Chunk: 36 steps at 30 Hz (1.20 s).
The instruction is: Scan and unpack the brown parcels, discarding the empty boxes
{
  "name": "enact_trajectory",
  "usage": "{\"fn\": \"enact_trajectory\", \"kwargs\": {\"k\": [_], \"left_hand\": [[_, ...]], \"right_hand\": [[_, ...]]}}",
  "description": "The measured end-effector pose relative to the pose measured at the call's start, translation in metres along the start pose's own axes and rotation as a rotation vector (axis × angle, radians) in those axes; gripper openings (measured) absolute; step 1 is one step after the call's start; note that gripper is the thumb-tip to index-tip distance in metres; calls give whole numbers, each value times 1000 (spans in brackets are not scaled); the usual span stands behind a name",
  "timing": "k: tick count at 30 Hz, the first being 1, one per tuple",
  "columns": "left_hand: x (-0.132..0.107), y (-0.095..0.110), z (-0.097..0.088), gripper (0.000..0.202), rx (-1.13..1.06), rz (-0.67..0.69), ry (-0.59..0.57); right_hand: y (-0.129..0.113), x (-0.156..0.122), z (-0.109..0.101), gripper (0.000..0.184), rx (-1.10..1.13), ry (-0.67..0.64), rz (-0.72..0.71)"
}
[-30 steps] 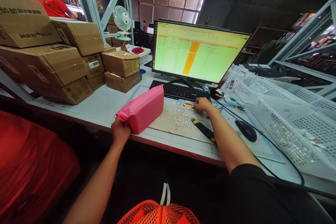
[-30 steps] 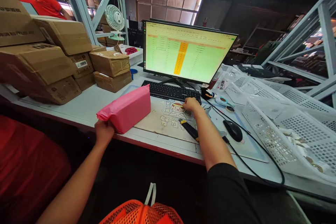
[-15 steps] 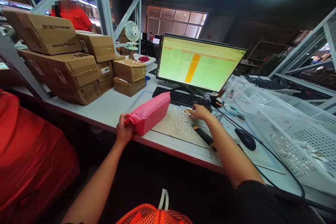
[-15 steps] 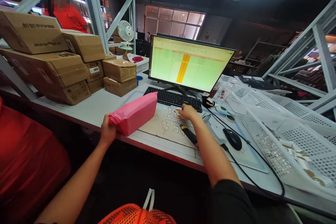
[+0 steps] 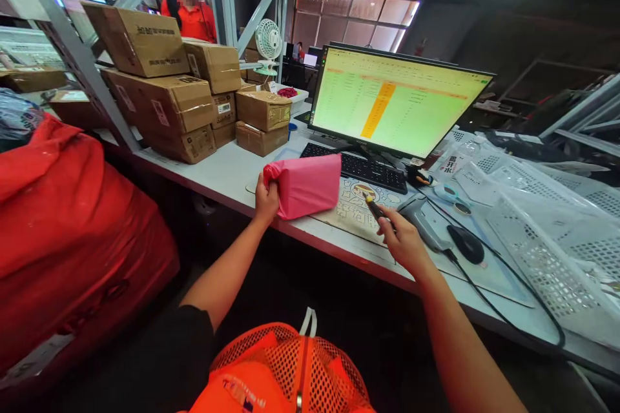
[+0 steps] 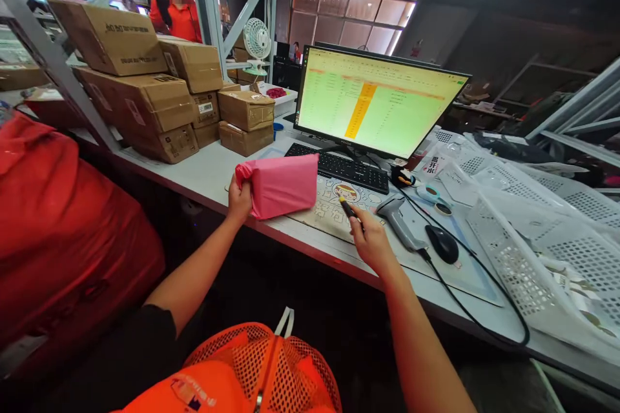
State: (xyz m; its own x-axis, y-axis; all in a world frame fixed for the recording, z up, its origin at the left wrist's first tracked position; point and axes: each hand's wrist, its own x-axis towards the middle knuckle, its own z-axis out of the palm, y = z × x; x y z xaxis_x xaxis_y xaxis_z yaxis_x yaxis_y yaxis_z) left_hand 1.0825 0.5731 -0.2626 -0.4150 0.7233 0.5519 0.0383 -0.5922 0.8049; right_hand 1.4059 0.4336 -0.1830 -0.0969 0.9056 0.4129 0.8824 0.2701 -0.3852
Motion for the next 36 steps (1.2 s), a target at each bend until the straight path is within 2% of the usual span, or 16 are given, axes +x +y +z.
{"fn": "enact_trajectory", "kwargs": {"k": [2, 3, 6, 7, 9, 12, 16, 19, 21, 23, 24, 26, 28, 30, 33, 36], "left_hand": [[-5, 10, 9, 7, 1, -22, 71], [-8, 15, 12, 6, 1, -24, 75], [-16, 32, 17, 13, 1, -16, 18], [-17, 36, 17, 15, 8, -34, 6], [-16, 39, 12, 17, 48, -109, 12], [-7, 31, -1, 24, 138, -238, 65], [5, 11, -12, 30, 231, -334, 62], [6, 6, -8, 27, 272, -359, -21], [3, 11, -2, 30, 299, -289, -30], [2, 19, 5, 45, 323, -85, -34], [2, 23, 8, 49, 330, 43, -84], [3, 30, 16, 43, 344, 266, -313], [6, 34, 24, 27, 363, 361, -612], [9, 35, 33, 18, 396, 365, -823], [11, 36, 42, 6, 475, 329, -946], [8, 40, 45, 13, 501, 387, -902]], "right_hand": [[-42, 13, -5, 51, 124, -25, -155], [-65, 21, -6, 50, 144, -30, -233], [-121, 42, 0, 48, 123, -42, -394], [-132, 47, 4, 48, 104, -58, -410], [-138, 50, 12, 51, 42, -103, -391], [-114, 37, 14, 52, -73, -198, -314], [-56, 10, -4, 51, -230, -327, -102], [-20, 2, -17, 53, -468, -269, 154], [-2, 1, -17, 55, -579, -224, 294], [13, 2, -10, 55, -622, -230, 356], [20, 3, -5, 55, -631, -245, 361], [29, 8, 4, 54, -646, -259, 350], [33, 18, 10, 52, -625, -223, 321], [31, 37, 14, 50, -530, -130, 251], [13, 76, 22, 49, -291, 0, 55], [-16, 117, 39, 45, -127, -53, -94]]}}
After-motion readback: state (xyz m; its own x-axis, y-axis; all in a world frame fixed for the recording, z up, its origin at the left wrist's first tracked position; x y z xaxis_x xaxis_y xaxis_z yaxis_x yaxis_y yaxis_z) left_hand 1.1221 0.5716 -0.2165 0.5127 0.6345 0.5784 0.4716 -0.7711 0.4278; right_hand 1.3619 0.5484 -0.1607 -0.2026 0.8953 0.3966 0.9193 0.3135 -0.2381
